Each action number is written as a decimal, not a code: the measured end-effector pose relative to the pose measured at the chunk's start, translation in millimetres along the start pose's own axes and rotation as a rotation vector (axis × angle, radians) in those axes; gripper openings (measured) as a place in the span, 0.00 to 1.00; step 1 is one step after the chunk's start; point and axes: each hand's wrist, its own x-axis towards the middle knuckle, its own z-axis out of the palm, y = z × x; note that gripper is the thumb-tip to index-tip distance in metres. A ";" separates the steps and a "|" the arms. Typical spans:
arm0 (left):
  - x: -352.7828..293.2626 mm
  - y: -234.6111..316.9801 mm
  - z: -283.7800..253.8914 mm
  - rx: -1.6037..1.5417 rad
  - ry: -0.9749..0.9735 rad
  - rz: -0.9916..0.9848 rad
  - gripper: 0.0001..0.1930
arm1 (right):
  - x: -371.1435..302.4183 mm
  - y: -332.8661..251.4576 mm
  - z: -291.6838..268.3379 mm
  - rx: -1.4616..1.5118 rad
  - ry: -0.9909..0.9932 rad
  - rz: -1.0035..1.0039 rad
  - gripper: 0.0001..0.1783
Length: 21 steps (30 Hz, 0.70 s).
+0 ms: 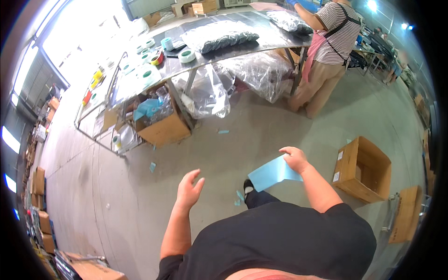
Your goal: The person wraps several items in plastic, places them into a large cardboard box, and luego reviews and organizes paper documents on a work table alongside another worker.
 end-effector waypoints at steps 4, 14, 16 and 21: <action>182.4 47.9 23.6 0.200 -0.019 0.310 0.21 | 117.8 1.4 -33.3 -0.049 0.069 0.141 0.16; 617.7 126.6 82.7 0.423 -0.033 0.483 0.27 | 506.7 0.1 -88.2 0.519 -0.003 -0.042 0.24; 733.7 176.1 81.3 0.362 -0.042 0.514 0.25 | 601.0 -7.8 -104.1 0.769 -0.055 -0.038 0.26; 1005.2 190.2 138.3 0.678 -0.210 0.174 0.16 | 809.5 -13.7 -92.3 1.302 0.098 0.252 0.27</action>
